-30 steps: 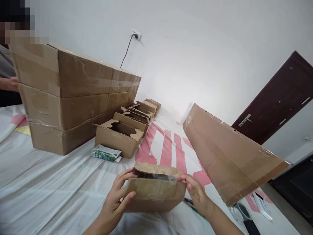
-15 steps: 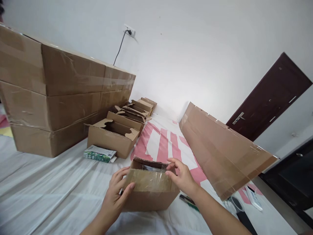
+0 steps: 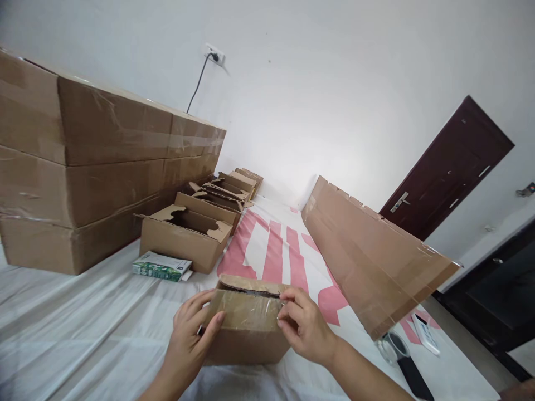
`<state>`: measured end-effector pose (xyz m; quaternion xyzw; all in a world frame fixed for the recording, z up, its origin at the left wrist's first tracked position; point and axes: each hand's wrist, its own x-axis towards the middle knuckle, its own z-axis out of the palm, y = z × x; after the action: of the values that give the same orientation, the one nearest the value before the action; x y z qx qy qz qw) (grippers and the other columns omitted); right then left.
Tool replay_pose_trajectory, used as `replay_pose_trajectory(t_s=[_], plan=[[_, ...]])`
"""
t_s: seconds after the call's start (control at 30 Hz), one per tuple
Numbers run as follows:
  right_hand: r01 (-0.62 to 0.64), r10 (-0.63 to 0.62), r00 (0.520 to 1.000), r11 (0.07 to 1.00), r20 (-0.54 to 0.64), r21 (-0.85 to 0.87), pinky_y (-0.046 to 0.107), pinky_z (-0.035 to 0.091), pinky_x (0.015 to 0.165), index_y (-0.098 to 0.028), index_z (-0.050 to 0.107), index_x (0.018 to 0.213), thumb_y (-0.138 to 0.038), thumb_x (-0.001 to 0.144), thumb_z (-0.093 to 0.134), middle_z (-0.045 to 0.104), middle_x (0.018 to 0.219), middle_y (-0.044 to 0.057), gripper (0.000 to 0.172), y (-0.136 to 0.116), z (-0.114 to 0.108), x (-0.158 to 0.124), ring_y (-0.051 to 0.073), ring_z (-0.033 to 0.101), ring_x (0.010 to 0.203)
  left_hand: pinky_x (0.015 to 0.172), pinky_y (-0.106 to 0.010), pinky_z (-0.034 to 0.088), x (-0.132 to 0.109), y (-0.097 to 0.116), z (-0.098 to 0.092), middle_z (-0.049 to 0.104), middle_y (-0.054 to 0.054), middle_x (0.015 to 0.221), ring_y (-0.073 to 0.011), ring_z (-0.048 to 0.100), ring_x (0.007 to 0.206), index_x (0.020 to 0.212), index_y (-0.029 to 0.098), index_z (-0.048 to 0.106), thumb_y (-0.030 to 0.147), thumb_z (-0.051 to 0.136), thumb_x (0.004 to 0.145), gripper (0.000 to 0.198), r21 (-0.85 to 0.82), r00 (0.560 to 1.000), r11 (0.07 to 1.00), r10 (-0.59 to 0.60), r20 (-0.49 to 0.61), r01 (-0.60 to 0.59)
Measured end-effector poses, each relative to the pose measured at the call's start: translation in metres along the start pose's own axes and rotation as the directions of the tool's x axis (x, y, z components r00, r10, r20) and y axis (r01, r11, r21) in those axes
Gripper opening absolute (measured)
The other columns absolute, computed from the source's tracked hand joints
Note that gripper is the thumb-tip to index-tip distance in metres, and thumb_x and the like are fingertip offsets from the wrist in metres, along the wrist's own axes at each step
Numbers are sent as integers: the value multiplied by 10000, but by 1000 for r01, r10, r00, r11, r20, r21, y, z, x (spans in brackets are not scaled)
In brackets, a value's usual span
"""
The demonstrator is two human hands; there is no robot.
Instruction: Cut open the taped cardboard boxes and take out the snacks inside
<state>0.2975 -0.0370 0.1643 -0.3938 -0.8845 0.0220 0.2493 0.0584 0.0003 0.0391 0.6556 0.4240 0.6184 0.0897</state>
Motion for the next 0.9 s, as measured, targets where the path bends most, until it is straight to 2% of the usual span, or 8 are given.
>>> replay_pose_trajectory(t_s=[0.2,0.33,0.73,0.83,0.9], plan=[[57,-59,998,996,-32,-64,365,477,819,-208,544,878,-85,857,480,586,1082,88,140,3,11,-7,196,576,944,906,-475,335,0,2,0,625,-76,1064,-276,520,1070,848,236,621,271,510,890,124,47,999,998,35,-13,-35],[42,-45,997,998,-58,-43,381,465,851,-211,525,894,-95,876,460,590,1083,96,134,3,15,-13,211,573,997,911,-464,332,1,2,-1,632,-77,1060,-271,526,1062,814,233,619,269,501,890,145,71,999,997,37,-16,-36],[-100,108,994,971,-22,219,388,443,917,-213,466,882,-233,943,393,541,1151,121,97,14,21,-32,229,516,1109,908,-445,348,3,4,-3,670,-56,1041,-258,553,1027,784,241,636,281,485,885,185,111,1000,994,18,4,-18],[-173,192,981,912,-14,371,392,432,915,-212,474,858,-316,948,400,542,1161,125,155,19,21,-34,234,510,1104,913,-455,346,2,2,-1,670,-58,1052,-262,552,1031,810,245,642,296,483,888,185,106,1000,994,18,4,-19],[-226,264,964,833,-5,504,389,426,909,-212,474,825,-380,924,440,548,1151,119,198,25,22,-34,234,513,1078,915,-463,343,2,1,-1,668,-61,1058,-266,550,1032,822,243,638,300,480,892,182,105,1000,994,20,9,-21]])
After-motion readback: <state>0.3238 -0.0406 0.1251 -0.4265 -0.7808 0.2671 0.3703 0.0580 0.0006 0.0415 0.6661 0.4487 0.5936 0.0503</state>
